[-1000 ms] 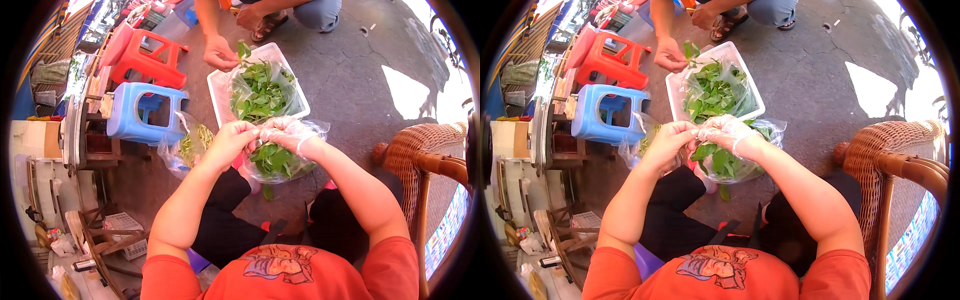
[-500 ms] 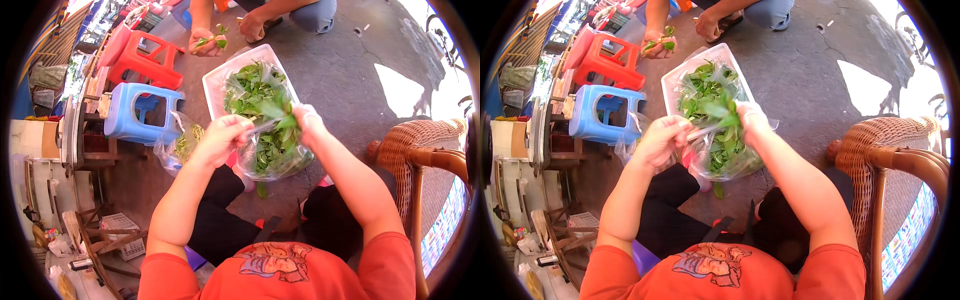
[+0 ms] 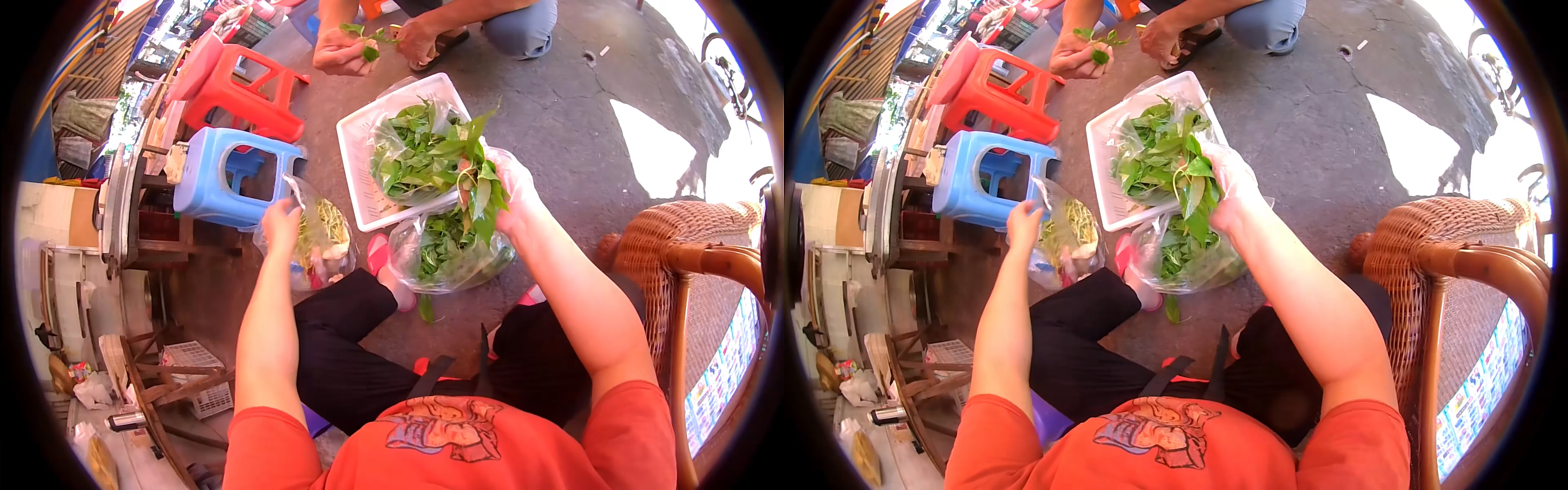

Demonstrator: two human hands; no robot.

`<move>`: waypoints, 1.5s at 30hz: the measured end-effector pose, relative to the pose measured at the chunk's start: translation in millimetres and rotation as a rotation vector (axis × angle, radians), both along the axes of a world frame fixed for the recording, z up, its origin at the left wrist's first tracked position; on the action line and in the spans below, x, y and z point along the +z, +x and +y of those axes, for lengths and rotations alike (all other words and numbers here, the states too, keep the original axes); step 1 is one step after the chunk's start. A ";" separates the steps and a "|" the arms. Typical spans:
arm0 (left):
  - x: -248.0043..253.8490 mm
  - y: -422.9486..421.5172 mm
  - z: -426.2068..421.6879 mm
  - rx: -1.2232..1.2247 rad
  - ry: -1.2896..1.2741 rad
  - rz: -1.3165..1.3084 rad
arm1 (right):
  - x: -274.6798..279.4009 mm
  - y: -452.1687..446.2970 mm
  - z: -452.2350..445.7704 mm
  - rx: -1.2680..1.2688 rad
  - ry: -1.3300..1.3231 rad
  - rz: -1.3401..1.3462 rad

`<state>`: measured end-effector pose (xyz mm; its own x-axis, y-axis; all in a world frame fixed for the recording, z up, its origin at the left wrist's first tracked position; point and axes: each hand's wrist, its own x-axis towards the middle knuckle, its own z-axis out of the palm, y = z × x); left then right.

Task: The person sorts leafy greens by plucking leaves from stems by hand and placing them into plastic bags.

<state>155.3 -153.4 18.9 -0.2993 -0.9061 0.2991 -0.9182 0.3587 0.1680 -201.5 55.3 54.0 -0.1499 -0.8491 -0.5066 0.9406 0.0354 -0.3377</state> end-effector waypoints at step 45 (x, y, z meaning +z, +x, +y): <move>45.3 -17.3 6.0 0.013 0.392 0.230 | -38.9 -7.5 -13.7 0.033 0.081 1.015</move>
